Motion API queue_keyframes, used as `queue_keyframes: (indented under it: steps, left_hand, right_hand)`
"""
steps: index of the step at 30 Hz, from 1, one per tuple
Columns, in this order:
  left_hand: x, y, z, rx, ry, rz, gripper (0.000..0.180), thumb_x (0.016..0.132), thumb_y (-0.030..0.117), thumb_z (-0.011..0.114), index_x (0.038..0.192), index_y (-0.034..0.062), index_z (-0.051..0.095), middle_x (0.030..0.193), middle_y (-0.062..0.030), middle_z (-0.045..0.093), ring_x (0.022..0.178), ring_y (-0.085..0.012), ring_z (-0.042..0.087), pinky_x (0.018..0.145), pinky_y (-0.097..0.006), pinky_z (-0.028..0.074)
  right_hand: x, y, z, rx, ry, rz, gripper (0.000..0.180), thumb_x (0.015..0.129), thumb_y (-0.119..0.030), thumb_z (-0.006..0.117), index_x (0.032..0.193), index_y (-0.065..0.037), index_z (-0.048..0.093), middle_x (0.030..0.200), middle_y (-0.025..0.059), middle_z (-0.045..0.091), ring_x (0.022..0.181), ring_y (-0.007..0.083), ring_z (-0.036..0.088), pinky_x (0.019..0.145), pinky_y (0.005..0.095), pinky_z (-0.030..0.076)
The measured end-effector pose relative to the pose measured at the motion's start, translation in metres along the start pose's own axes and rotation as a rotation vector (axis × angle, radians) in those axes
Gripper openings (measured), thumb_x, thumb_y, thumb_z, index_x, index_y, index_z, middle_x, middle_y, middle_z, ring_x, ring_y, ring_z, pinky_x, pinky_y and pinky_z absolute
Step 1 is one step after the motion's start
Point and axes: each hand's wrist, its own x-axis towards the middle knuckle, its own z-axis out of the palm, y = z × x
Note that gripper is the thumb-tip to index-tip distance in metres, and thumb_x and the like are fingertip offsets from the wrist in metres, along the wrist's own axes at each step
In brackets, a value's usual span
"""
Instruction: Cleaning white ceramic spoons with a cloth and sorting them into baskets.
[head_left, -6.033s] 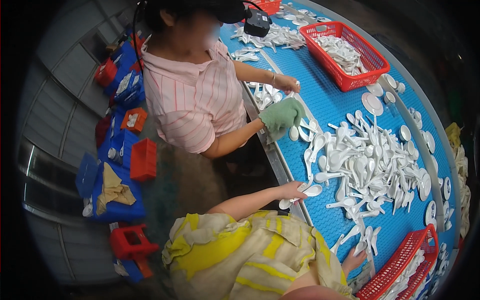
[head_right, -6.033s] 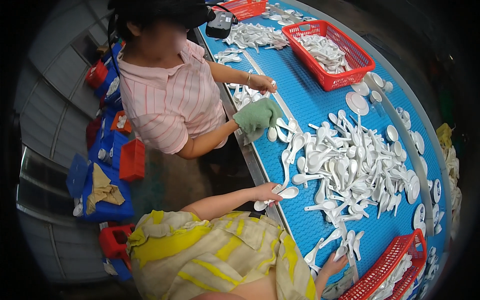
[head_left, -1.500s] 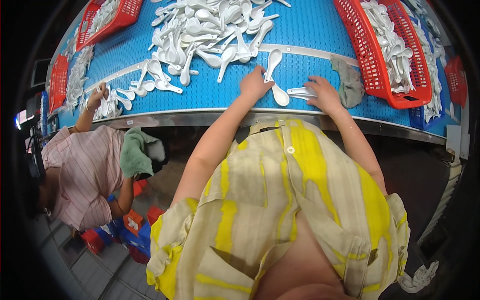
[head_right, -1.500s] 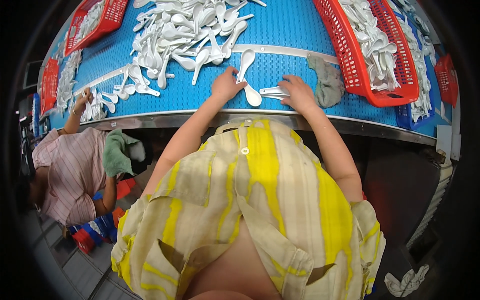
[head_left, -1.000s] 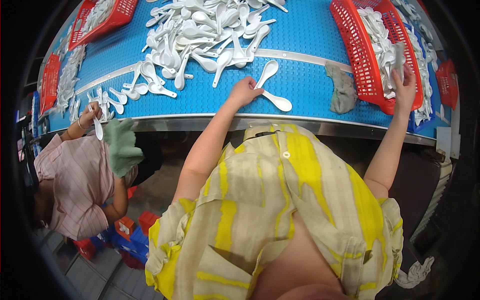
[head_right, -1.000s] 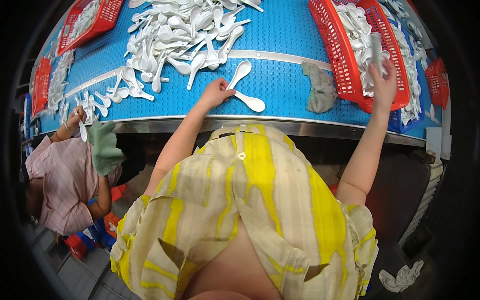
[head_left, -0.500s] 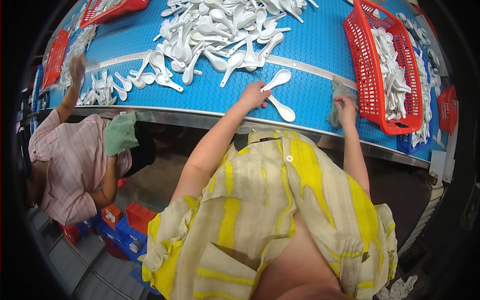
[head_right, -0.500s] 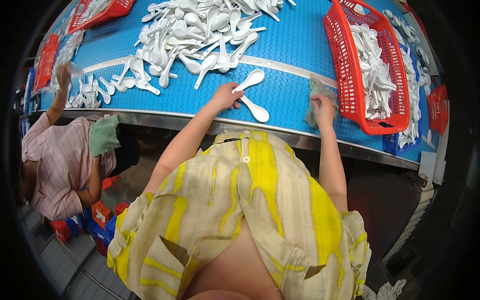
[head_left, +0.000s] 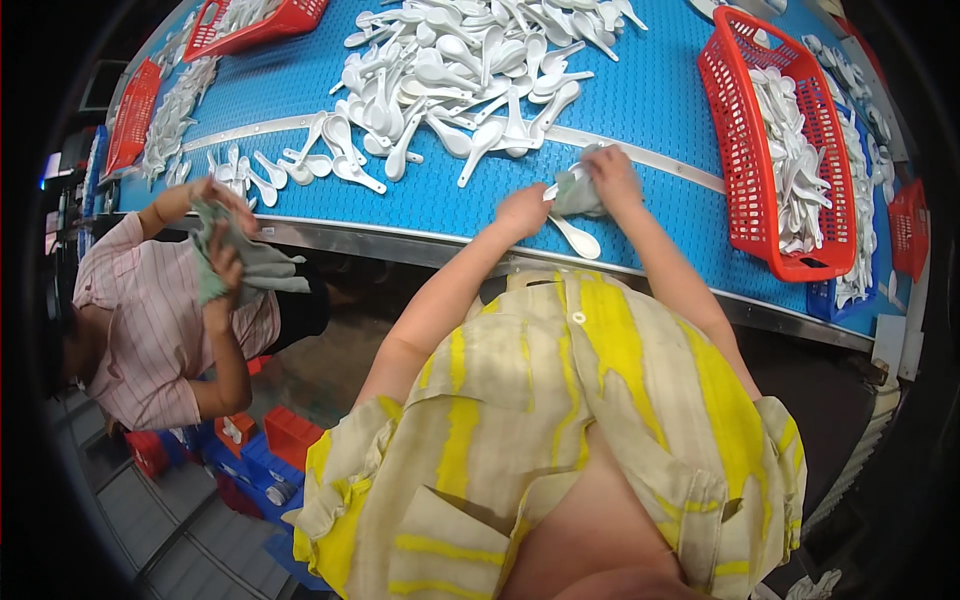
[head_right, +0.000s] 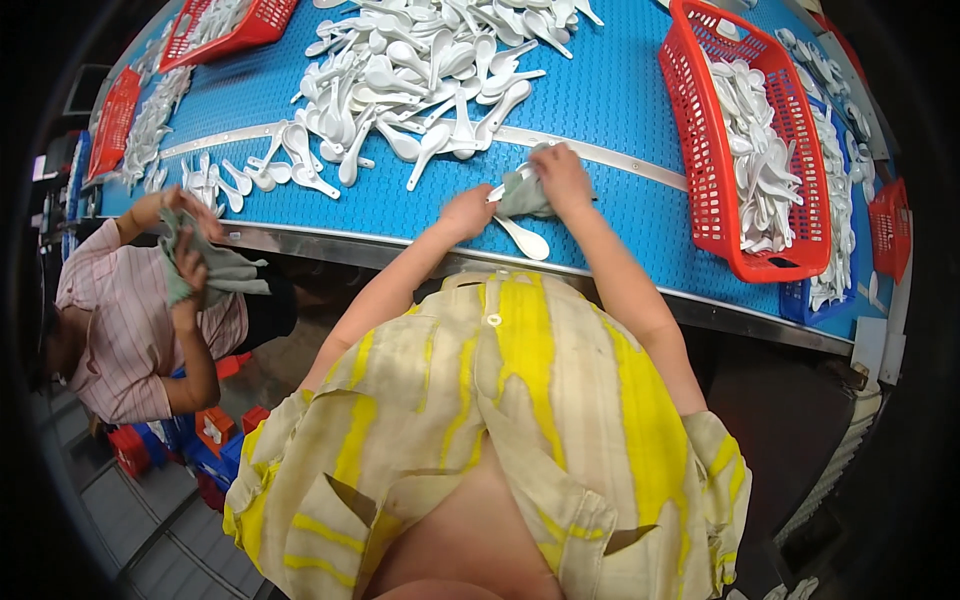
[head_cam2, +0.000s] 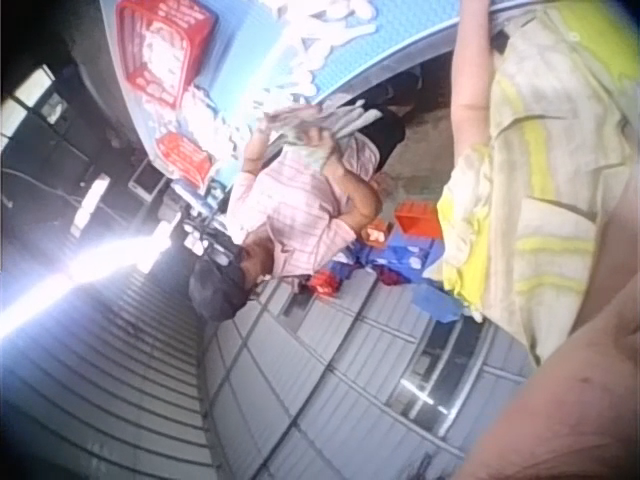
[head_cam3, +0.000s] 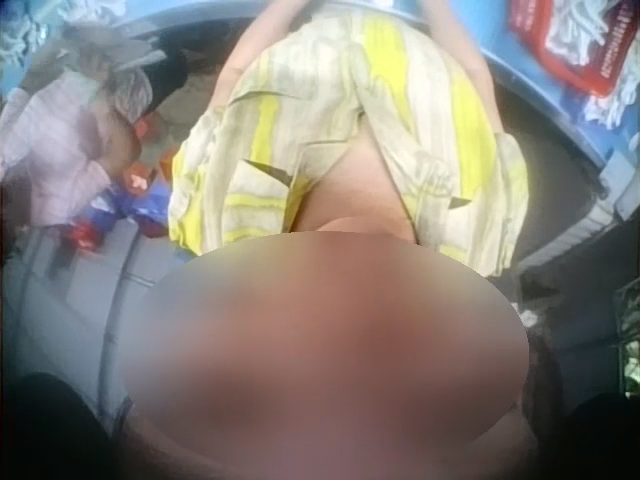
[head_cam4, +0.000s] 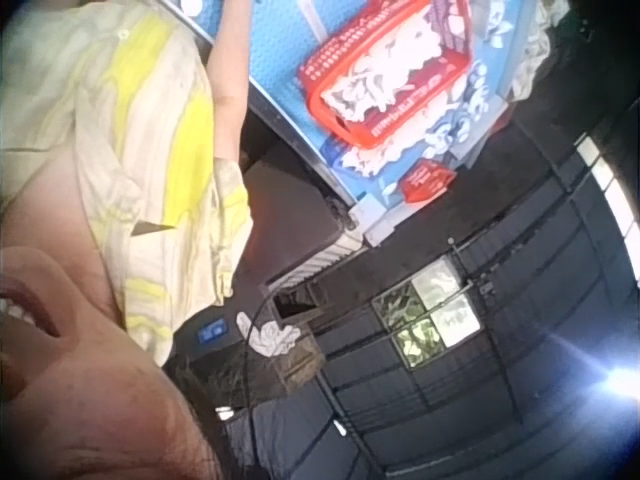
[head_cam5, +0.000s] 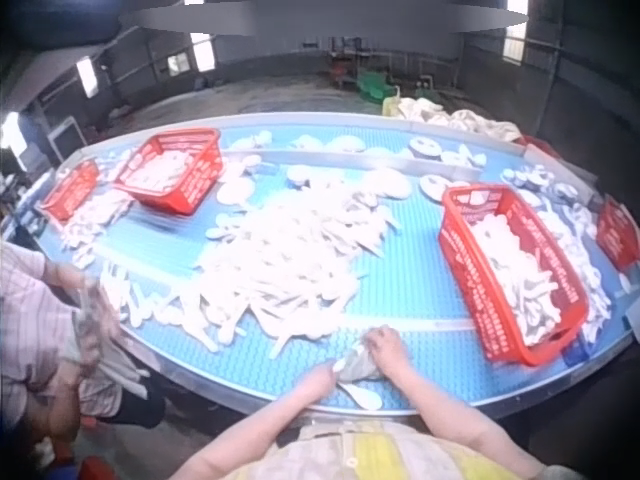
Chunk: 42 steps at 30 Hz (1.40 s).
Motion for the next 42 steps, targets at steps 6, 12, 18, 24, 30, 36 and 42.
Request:
queue_keyframes:
  steps: [6,12,18,24,30,36,42]
  left_hand:
    - [-0.016,-0.002,-0.004,-0.56,-0.162,-0.208,0.031,0.081,0.032,0.053,0.097,0.0054,0.056,0.076,-0.0098,0.062,0.068,-0.0246,0.059,0.061,-0.037,0.045]
    - [0.0,0.011,-0.063,-0.14,0.261,-0.153,0.043,0.071,0.03,0.067,0.105,0.0065,0.054,0.078,-0.0096,0.06,0.072,-0.0271,0.057,0.064,-0.037,0.046]
    - [0.005,-0.036,-0.083,0.287,0.675,-0.015,0.046,0.066,0.02,0.07,0.108,0.0098,0.053,0.099,-0.0101,0.055,0.087,-0.0286,0.054,0.074,-0.038,0.045]
    - [-0.025,-0.036,-0.067,-0.046,0.331,-0.273,0.034,0.071,0.011,0.057,0.104,0.0064,0.054,0.096,-0.0138,0.059,0.087,-0.033,0.056,0.074,-0.041,0.045]
    - [-0.035,-0.084,-0.055,-1.065,0.542,-0.328,0.027,0.078,0.004,0.05,0.104,-0.0015,0.05,0.085,-0.0071,0.059,0.074,-0.0118,0.055,0.064,-0.023,0.043]
    - [-0.025,-0.103,-0.082,-0.638,0.801,-0.255,0.042,0.072,0.02,0.066,0.103,-0.0019,0.049,0.091,-0.017,0.058,0.082,-0.0269,0.056,0.073,-0.034,0.043]
    - [0.005,-0.075,-0.107,-0.193,0.946,-0.289,0.056,0.065,0.023,0.072,0.109,0.0027,0.045,0.104,-0.0203,0.05,0.096,-0.0358,0.051,0.076,-0.039,0.043]
  right_hand:
    - [-0.015,-0.015,-0.044,0.433,-0.032,0.333,0.018,0.071,-0.015,0.063,0.09,-0.015,0.063,0.092,0.0072,0.055,0.089,0.0247,0.053,0.076,0.0312,0.045]
    - [-0.056,-0.04,-0.041,0.146,-0.234,-0.035,0.025,0.066,-0.008,0.065,0.09,-0.013,0.063,0.092,0.009,0.054,0.087,0.0263,0.053,0.079,0.0315,0.044]
    - [-0.001,-0.036,-0.075,0.693,-0.221,0.352,0.026,0.067,-0.004,0.058,0.092,-0.009,0.062,0.094,0.0095,0.056,0.087,0.0237,0.055,0.079,0.0292,0.044]
    - [0.087,-0.07,-0.044,0.538,0.03,-0.026,0.028,0.068,-0.012,0.061,0.096,-0.01,0.063,0.095,0.0091,0.057,0.087,0.024,0.056,0.078,0.0316,0.045]
    - [0.076,-0.074,0.028,-0.09,-0.123,-0.32,0.033,0.065,-0.017,0.068,0.098,-0.015,0.062,0.105,0.0068,0.054,0.098,0.023,0.051,0.075,0.0321,0.044]
    - [0.047,-0.058,-0.005,0.032,-0.469,0.096,0.026,0.064,-0.014,0.069,0.09,-0.015,0.062,0.094,0.0061,0.054,0.092,0.0224,0.053,0.074,0.0331,0.044]
    - [0.078,-0.04,-0.053,0.395,-0.166,0.275,0.031,0.064,-0.02,0.071,0.093,-0.012,0.064,0.089,0.0078,0.059,0.08,0.0238,0.058,0.072,0.0314,0.046]
